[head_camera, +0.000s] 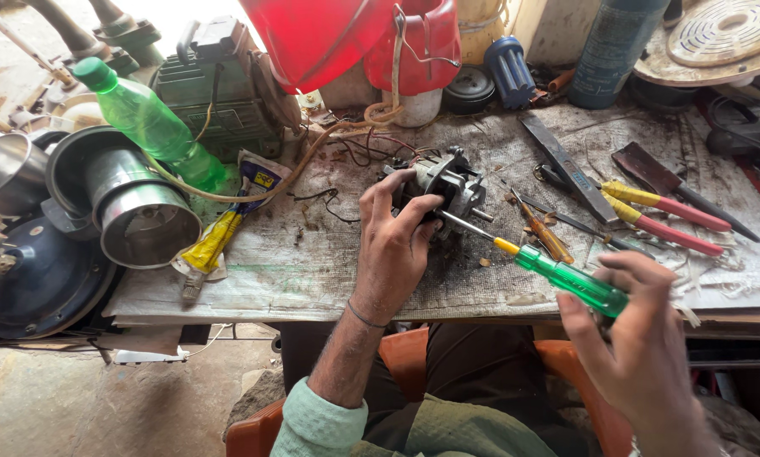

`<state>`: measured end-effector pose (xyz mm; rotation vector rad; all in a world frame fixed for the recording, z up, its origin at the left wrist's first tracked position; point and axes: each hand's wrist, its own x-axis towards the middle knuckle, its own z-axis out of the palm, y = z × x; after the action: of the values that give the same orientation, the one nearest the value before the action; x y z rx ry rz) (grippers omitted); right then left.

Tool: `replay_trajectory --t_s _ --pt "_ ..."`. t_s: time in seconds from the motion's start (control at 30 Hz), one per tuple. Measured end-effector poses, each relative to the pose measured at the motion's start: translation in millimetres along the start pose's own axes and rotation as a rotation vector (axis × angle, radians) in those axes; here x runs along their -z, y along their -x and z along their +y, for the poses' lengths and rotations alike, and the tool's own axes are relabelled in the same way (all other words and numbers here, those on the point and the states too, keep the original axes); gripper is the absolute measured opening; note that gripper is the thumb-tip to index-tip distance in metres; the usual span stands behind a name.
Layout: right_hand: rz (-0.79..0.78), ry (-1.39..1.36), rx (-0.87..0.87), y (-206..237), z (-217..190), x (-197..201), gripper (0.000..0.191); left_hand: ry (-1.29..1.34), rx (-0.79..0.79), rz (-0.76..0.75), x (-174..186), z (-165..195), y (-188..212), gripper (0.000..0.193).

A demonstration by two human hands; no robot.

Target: The person sits at a cluttered workbench and works on a small electric motor from a disassembled appliance. They first bend and position a black wire against the motor, then use a green-handled screwdriver to turn a fastener on the motor housing, steadying the motor with the other hand.

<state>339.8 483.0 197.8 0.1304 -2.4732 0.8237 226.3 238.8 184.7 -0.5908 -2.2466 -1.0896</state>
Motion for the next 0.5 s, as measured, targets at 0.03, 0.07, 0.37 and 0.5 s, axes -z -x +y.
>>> replay_trajectory --t_s 0.03,0.07,0.37,0.5 --pt "0.059 -0.087 0.149 1.1 -0.7 0.5 0.048 -0.008 -0.007 0.004 -0.4 0.3 0.4 0.039" --pt "0.119 -0.171 0.295 2.5 -1.1 1.8 0.052 -0.012 -0.014 0.007 -0.8 0.4 0.7 0.039" --pt "0.024 0.264 -0.042 3.8 -3.0 4.3 0.026 0.006 -0.012 0.014 -0.5 1.0 1.4 0.039" --pt "0.083 0.002 0.119 -0.4 -3.9 1.1 0.043 -0.014 -0.020 0.016 -0.4 2.2 1.2 0.041"
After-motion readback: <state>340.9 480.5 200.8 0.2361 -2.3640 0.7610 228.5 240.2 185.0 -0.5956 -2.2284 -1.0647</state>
